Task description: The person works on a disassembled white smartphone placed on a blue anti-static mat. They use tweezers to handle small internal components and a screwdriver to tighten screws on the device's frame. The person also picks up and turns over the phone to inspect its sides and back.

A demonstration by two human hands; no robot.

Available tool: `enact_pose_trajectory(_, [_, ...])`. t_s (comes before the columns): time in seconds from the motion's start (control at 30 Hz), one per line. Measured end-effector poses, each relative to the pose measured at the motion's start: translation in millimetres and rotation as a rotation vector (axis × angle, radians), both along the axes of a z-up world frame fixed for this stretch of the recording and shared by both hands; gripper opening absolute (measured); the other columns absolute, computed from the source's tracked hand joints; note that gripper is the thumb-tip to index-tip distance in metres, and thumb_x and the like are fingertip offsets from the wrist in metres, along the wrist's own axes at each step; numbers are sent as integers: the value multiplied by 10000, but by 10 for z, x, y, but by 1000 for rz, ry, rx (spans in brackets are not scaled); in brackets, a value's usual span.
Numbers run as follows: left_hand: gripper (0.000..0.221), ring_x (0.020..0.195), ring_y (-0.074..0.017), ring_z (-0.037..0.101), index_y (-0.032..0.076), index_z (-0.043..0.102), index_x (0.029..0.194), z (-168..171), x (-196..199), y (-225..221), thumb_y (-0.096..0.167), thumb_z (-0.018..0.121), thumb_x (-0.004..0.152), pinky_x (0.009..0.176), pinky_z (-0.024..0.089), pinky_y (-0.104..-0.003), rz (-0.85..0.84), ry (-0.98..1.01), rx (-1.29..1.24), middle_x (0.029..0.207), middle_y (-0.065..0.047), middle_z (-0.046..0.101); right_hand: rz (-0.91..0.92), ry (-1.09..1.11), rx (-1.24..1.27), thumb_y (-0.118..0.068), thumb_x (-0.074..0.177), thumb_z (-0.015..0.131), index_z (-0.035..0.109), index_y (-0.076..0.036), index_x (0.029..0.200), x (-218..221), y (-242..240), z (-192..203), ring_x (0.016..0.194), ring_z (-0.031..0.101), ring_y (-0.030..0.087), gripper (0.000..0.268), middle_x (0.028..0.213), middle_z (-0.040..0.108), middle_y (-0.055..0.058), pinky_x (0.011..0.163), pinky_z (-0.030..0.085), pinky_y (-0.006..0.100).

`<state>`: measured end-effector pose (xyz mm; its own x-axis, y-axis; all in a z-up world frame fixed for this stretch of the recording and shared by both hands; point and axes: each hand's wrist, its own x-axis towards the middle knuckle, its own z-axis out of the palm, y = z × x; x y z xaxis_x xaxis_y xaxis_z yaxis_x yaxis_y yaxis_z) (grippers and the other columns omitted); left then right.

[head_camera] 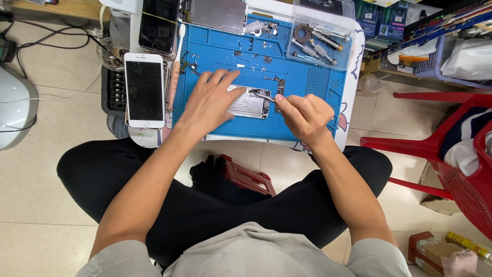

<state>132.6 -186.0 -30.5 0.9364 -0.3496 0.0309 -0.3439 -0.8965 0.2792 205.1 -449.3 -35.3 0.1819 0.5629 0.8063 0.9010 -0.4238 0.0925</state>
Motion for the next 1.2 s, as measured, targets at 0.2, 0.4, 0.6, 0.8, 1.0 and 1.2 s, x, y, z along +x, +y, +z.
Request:
enact_pose_trajectory(0.2, [698, 1246, -346, 634, 122, 711, 1350, -62, 1, 32, 167, 970, 703, 1052, 484, -516, -1, 105, 7, 1328, -167, 669, 12, -112, -15, -135, 987, 798, 839, -202, 1018, -34, 5, 44, 580, 413, 126, 84, 849, 687, -32, 505, 378, 237])
enact_pose_trajectory(0.4, [684, 1119, -322, 605, 123, 663, 1193, -326, 76, 18, 168, 1010, 605, 987, 502, -498, 27, 110, -47, 1143, -101, 579, 54, -140, 11, -96, 999, 754, 859, -198, 1031, -71, -45, 41, 606, 407, 144, 150, 858, 704, -19, 524, 360, 256])
enact_pose_trajectory(0.6, [963, 1050, -331, 563, 73, 589, 1397, -183, 193, 2, 102, 1033, 544, 892, 469, -471, 34, 193, -103, 1123, -124, 545, 69, -165, 20, -61, 1000, 730, 846, -199, 999, -98, -72, 27, 625, 397, 156, 181, 853, 693, -16, 523, 356, 266])
enact_pose_trajectory(0.8, [803, 970, -320, 644, 67, 623, 1363, -273, 62, -7, 88, 962, 636, 818, 521, -451, 15, 201, -98, 1059, -156, 618, 53, -38, -33, -121, 1015, 745, 834, -210, 1047, -64, -89, -81, 585, 390, 151, 130, 855, 690, -25, 507, 393, 255])
enact_pose_trajectory(1.0, [775, 841, -293, 680, 74, 627, 1303, -340, 49, 38, 185, 926, 597, 723, 565, -445, 54, 148, -137, 954, -112, 655, 22, 122, -70, -209, 1052, 740, 796, -187, 1054, -70, -40, -189, 567, 456, 129, 60, 831, 671, -49, 503, 437, 244])
enact_pose_trajectory(1.2, [756, 882, -282, 630, 97, 603, 1329, -388, 76, 40, 143, 904, 637, 722, 533, -425, 93, 0, -110, 1011, -94, 593, 25, 273, -275, -184, 1021, 772, 719, -175, 1030, -104, 73, -122, 623, 632, 133, 54, 864, 706, -49, 556, 530, 235])
